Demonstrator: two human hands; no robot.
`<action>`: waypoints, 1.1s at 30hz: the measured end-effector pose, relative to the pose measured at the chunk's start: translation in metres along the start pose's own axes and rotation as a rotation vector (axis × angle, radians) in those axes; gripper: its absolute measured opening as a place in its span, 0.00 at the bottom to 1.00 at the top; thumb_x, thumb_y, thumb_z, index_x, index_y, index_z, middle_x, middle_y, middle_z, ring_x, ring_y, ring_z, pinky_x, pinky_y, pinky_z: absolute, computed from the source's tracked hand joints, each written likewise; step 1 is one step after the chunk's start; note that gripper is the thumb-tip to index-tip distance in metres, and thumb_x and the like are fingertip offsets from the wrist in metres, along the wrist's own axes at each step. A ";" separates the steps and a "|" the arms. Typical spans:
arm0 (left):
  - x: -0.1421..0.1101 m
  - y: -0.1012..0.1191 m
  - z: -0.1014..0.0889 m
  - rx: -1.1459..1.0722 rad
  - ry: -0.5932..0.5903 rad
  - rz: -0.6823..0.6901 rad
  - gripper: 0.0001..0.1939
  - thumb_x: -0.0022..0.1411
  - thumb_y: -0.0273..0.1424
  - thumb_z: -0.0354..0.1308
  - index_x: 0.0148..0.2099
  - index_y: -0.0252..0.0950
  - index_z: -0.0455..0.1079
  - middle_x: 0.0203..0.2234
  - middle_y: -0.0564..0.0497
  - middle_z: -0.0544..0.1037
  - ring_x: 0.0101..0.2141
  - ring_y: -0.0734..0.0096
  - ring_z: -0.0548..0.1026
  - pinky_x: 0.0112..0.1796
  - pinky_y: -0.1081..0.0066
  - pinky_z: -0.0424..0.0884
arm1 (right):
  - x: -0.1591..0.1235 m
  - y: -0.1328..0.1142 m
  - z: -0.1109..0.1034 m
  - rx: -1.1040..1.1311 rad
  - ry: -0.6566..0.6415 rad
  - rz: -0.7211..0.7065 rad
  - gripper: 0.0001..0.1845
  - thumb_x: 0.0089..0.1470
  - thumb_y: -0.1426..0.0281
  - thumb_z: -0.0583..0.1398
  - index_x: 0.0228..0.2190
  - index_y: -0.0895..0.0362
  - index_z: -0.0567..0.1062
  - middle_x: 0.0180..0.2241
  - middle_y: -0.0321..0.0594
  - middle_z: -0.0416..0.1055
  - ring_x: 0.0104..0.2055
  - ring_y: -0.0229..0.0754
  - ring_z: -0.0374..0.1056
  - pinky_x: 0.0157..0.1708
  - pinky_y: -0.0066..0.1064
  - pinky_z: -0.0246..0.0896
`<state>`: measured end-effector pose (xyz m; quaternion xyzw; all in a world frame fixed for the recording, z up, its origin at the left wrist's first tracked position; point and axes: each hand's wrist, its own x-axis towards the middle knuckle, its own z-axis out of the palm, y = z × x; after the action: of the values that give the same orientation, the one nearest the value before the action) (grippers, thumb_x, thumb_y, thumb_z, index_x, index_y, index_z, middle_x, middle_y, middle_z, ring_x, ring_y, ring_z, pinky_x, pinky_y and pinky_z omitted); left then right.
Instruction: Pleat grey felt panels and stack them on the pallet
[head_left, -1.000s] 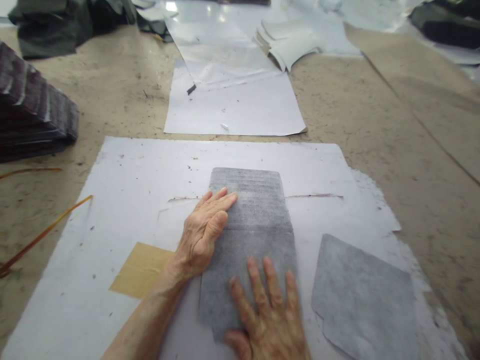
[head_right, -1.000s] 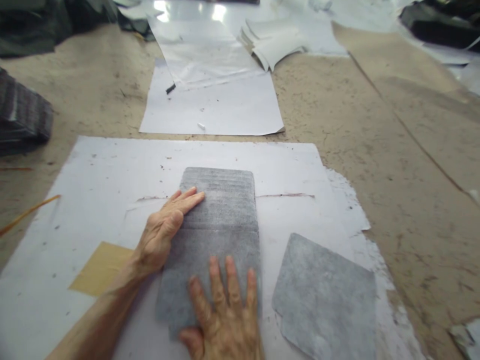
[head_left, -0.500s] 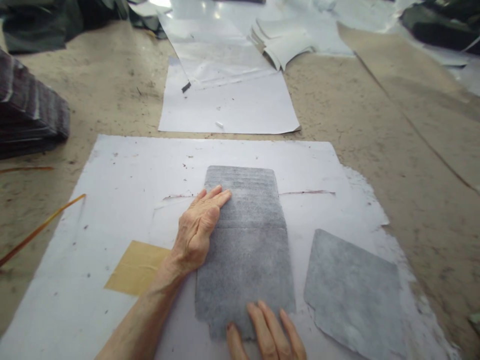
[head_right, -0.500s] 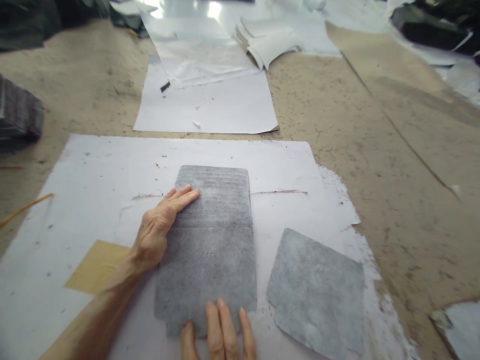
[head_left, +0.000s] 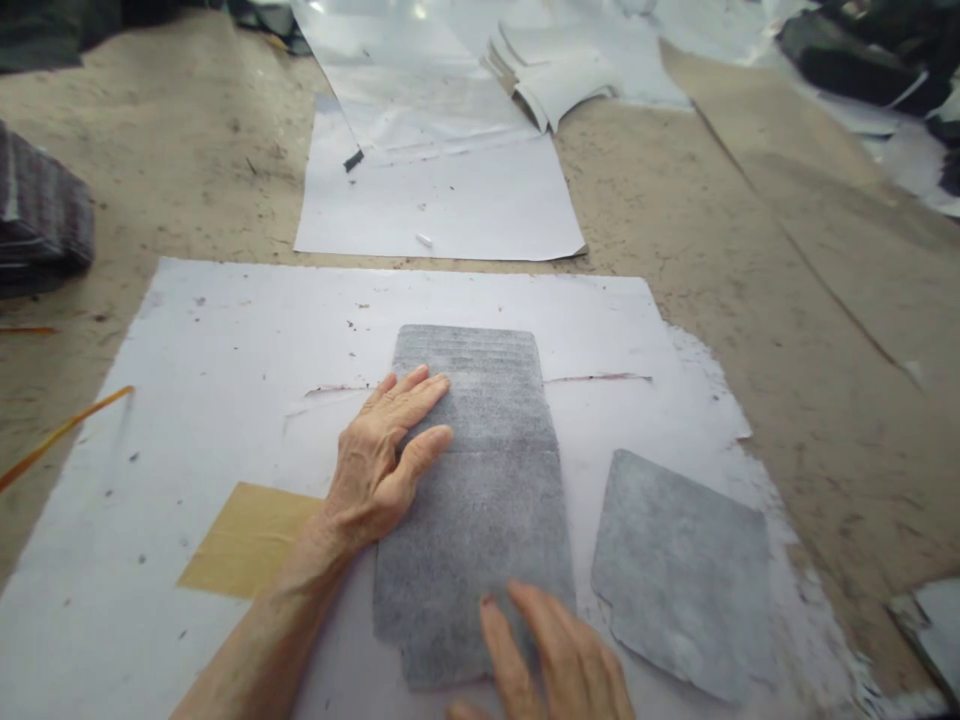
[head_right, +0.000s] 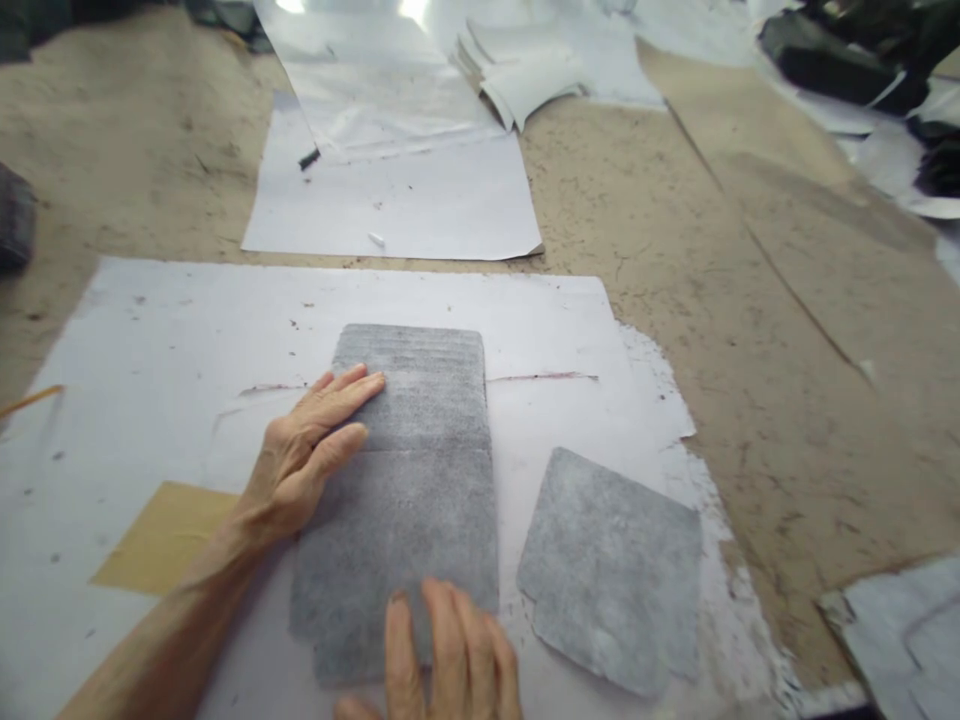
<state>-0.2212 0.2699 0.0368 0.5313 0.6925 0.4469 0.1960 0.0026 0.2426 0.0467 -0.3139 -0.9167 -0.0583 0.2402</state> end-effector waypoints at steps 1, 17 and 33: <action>0.000 0.000 0.000 0.037 -0.006 0.014 0.25 0.60 0.42 0.51 0.56 0.35 0.64 0.53 0.46 0.70 0.57 0.58 0.62 0.60 0.52 0.51 | 0.005 0.007 -0.003 0.020 -0.040 0.019 0.18 0.59 0.60 0.50 0.42 0.57 0.73 0.42 0.47 0.70 0.45 0.48 0.66 0.41 0.38 0.61; 0.002 -0.001 0.005 0.137 0.029 0.031 0.25 0.57 0.38 0.56 0.55 0.34 0.65 0.52 0.45 0.71 0.56 0.60 0.64 0.59 0.55 0.53 | 0.040 0.016 -0.002 0.131 -0.133 0.038 0.16 0.59 0.69 0.53 0.47 0.59 0.71 0.48 0.48 0.66 0.52 0.51 0.61 0.48 0.43 0.58; 0.002 -0.001 0.002 -0.052 -0.001 -0.052 0.23 0.68 0.37 0.37 0.55 0.35 0.65 0.53 0.51 0.70 0.58 0.68 0.61 0.60 0.60 0.47 | 0.034 -0.001 0.015 0.201 -0.158 -0.053 0.27 0.61 0.55 0.45 0.48 0.60 0.70 0.54 0.50 0.63 0.60 0.56 0.53 0.57 0.54 0.45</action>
<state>-0.2204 0.2723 0.0353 0.5082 0.6940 0.4593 0.2216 -0.0269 0.2645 0.0500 -0.2674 -0.9420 0.0526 0.1960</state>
